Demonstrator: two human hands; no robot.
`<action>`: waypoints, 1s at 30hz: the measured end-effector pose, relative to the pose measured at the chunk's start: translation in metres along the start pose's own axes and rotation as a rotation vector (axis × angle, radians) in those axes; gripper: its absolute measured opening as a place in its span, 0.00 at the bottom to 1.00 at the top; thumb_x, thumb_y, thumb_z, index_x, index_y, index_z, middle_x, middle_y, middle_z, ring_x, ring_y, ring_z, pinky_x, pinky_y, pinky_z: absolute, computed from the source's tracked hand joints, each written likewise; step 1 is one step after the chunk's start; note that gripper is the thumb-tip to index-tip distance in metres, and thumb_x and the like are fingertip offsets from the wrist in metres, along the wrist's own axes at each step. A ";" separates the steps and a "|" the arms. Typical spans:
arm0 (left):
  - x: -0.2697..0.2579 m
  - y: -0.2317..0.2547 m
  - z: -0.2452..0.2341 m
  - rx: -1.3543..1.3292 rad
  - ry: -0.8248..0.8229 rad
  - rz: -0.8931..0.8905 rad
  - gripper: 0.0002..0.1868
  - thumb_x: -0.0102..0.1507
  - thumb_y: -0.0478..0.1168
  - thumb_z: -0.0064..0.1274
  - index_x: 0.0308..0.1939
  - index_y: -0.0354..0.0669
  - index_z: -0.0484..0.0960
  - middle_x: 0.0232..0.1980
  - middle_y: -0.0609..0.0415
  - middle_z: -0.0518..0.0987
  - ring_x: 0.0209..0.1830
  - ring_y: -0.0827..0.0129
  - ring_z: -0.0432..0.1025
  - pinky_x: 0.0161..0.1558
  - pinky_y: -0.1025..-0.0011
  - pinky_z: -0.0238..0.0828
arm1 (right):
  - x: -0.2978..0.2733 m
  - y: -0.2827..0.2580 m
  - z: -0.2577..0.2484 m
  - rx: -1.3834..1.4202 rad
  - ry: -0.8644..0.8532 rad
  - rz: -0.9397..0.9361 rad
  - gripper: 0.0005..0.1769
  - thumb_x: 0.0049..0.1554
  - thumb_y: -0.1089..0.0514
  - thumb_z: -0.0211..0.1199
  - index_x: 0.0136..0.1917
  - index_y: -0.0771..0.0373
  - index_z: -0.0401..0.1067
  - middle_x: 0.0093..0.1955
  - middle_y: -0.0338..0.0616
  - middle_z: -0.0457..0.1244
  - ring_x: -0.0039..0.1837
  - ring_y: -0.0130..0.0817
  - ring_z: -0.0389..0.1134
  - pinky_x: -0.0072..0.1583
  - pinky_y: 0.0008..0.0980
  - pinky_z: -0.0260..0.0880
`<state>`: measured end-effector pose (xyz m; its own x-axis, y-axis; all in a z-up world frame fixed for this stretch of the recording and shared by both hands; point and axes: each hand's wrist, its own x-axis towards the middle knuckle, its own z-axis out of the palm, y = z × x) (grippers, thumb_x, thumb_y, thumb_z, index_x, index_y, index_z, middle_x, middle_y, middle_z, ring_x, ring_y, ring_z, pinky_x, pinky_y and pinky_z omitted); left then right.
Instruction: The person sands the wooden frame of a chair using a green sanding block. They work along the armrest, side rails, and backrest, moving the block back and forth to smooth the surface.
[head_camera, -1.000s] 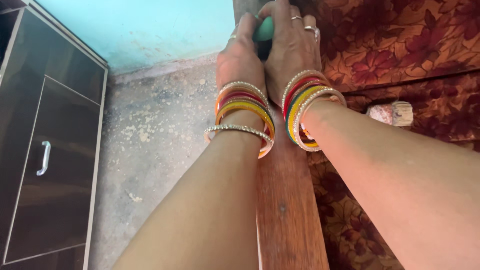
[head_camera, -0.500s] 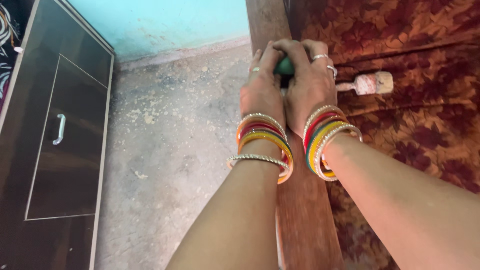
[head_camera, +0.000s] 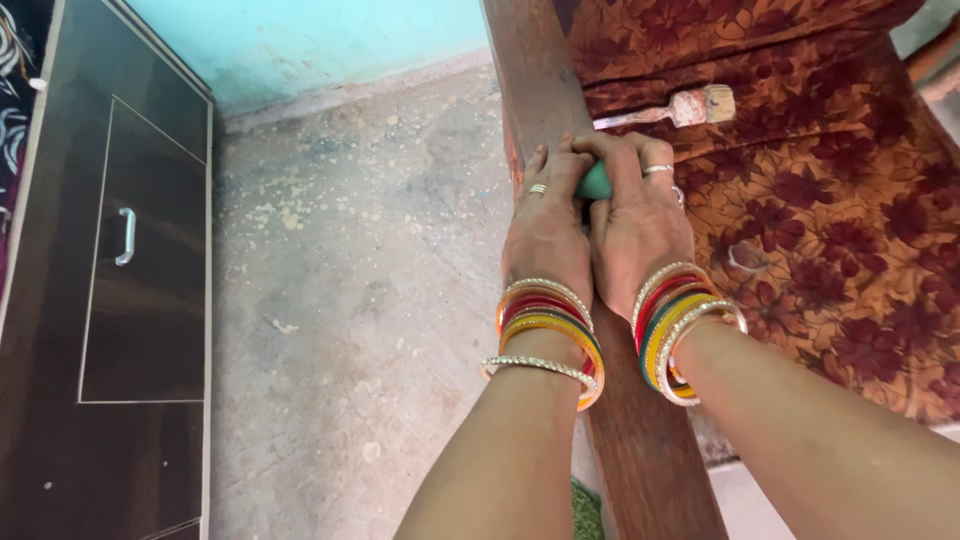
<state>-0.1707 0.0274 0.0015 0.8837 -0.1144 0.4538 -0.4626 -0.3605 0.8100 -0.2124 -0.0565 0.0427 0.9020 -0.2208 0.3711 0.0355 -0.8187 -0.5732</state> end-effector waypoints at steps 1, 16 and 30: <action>-0.005 0.001 -0.001 -0.017 -0.001 0.006 0.14 0.70 0.31 0.47 0.59 0.48 0.79 0.76 0.51 0.70 0.81 0.52 0.60 0.78 0.62 0.59 | -0.006 -0.002 -0.002 -0.013 -0.001 0.000 0.34 0.55 0.70 0.53 0.72 0.46 0.60 0.72 0.55 0.52 0.64 0.63 0.64 0.61 0.52 0.66; -0.058 0.028 -0.012 0.068 -0.007 0.001 0.21 0.63 0.36 0.54 0.61 0.52 0.76 0.75 0.55 0.69 0.79 0.53 0.59 0.77 0.59 0.56 | -0.057 -0.011 -0.020 -0.131 0.009 -0.050 0.33 0.54 0.70 0.53 0.71 0.49 0.61 0.70 0.55 0.54 0.67 0.61 0.61 0.65 0.54 0.61; -0.154 0.091 -0.048 0.091 -0.145 -0.180 0.21 0.63 0.35 0.48 0.61 0.51 0.77 0.76 0.59 0.66 0.80 0.57 0.54 0.74 0.64 0.54 | -0.159 -0.021 -0.055 -0.082 0.028 -0.020 0.37 0.50 0.73 0.54 0.70 0.48 0.61 0.72 0.52 0.53 0.68 0.59 0.61 0.65 0.57 0.58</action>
<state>-0.3526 0.0563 0.0233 0.9552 -0.1702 0.2420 -0.2945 -0.4685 0.8329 -0.3804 -0.0332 0.0354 0.8891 -0.2175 0.4028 0.0173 -0.8633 -0.5044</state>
